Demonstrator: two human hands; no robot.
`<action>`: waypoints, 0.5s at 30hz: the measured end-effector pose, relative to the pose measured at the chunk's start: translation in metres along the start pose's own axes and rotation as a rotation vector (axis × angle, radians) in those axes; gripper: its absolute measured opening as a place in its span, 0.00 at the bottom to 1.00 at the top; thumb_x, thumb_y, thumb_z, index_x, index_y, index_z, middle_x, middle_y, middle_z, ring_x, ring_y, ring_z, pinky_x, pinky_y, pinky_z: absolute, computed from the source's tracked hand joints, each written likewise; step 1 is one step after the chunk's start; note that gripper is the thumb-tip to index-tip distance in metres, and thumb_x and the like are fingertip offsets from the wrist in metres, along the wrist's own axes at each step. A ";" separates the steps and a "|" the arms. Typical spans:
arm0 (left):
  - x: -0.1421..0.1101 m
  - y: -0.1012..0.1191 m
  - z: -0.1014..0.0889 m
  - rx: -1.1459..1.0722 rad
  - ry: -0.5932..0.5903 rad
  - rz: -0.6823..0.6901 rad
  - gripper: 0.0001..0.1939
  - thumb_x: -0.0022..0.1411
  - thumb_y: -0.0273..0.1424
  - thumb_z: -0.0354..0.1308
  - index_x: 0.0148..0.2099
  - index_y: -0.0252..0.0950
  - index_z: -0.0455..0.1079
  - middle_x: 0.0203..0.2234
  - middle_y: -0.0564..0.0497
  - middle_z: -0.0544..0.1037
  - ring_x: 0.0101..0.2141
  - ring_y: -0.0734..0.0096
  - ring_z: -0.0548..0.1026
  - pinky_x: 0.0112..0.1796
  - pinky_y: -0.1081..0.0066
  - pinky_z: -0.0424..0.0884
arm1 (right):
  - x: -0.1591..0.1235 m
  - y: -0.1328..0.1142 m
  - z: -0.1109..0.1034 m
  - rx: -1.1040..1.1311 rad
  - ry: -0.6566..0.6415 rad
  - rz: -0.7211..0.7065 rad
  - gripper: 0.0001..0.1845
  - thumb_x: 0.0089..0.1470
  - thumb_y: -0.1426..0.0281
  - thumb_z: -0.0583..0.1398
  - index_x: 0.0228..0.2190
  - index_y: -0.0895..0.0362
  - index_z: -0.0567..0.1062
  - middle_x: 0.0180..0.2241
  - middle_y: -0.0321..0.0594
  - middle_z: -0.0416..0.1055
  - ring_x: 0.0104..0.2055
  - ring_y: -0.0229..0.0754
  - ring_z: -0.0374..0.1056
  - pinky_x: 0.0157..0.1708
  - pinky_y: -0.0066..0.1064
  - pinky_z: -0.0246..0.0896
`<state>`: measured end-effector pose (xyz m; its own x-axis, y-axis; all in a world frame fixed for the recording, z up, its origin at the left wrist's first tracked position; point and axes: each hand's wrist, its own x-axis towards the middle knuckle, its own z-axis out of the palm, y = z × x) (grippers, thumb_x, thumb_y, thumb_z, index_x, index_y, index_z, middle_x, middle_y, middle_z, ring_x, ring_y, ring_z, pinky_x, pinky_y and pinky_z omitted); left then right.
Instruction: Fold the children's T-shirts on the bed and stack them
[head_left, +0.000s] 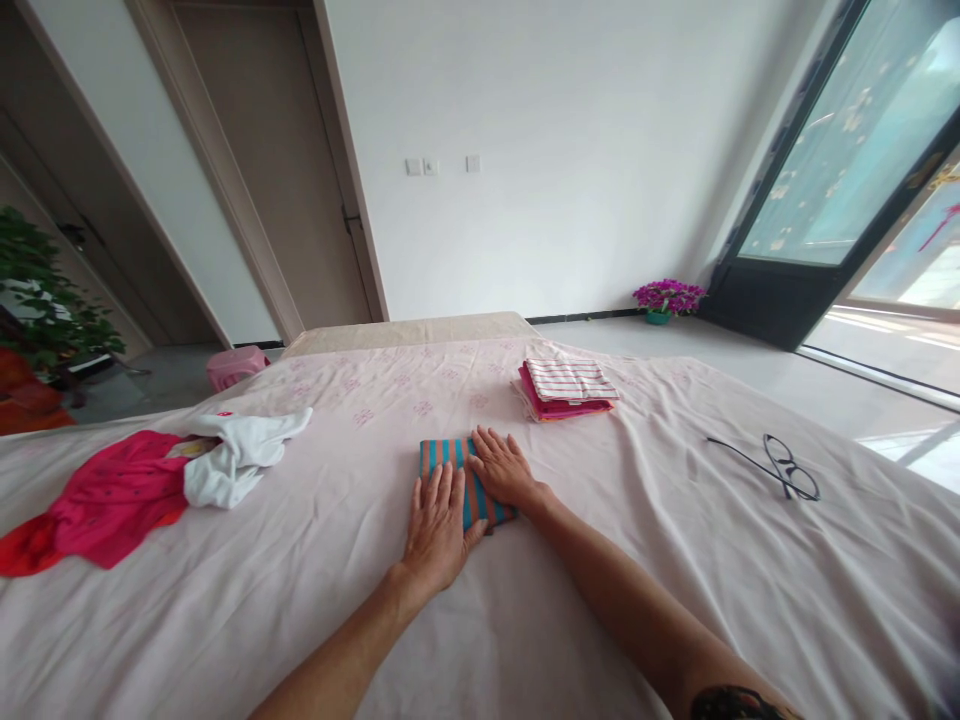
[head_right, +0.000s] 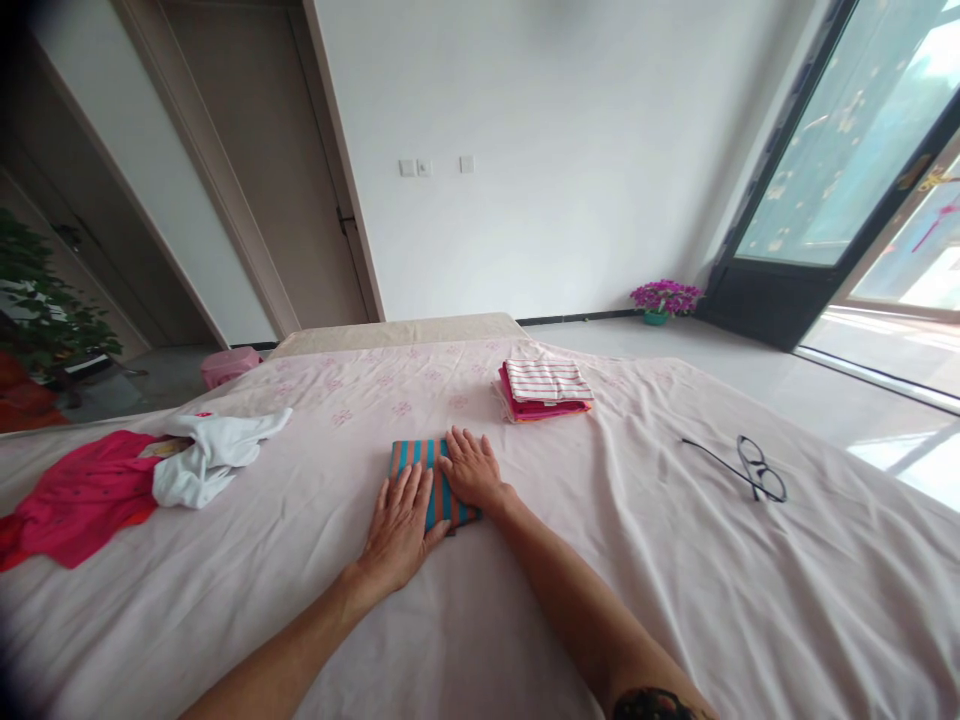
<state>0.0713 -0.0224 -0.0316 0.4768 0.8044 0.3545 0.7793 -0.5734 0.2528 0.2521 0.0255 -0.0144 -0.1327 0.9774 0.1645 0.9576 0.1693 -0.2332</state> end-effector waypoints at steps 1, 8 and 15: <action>-0.005 -0.003 -0.004 -0.036 -0.022 0.020 0.39 0.63 0.47 0.53 0.70 0.34 0.51 0.68 0.37 0.51 0.67 0.44 0.47 0.63 0.40 0.44 | 0.000 0.002 0.000 -0.001 0.002 0.016 0.31 0.67 0.57 0.44 0.66 0.58 0.54 0.68 0.46 0.48 0.70 0.50 0.42 0.66 0.50 0.34; -0.033 -0.050 -0.024 -0.571 0.054 -0.217 0.26 0.67 0.38 0.48 0.65 0.38 0.60 0.64 0.41 0.62 0.63 0.61 0.61 0.61 0.58 0.59 | -0.005 0.024 -0.022 0.263 0.034 0.293 0.25 0.63 0.65 0.51 0.59 0.58 0.65 0.60 0.51 0.64 0.63 0.50 0.57 0.60 0.40 0.50; -0.002 -0.078 -0.025 -0.830 0.117 -0.607 0.32 0.56 0.33 0.62 0.61 0.30 0.62 0.53 0.34 0.74 0.48 0.61 0.77 0.51 0.63 0.70 | 0.005 0.021 -0.032 0.419 -0.080 0.433 0.23 0.55 0.60 0.59 0.48 0.62 0.73 0.40 0.49 0.76 0.39 0.46 0.73 0.37 0.33 0.66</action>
<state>-0.0006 0.0171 -0.0292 0.0198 0.9992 0.0342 0.3284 -0.0388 0.9438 0.2798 0.0297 0.0123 0.2118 0.9723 -0.0983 0.7489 -0.2261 -0.6229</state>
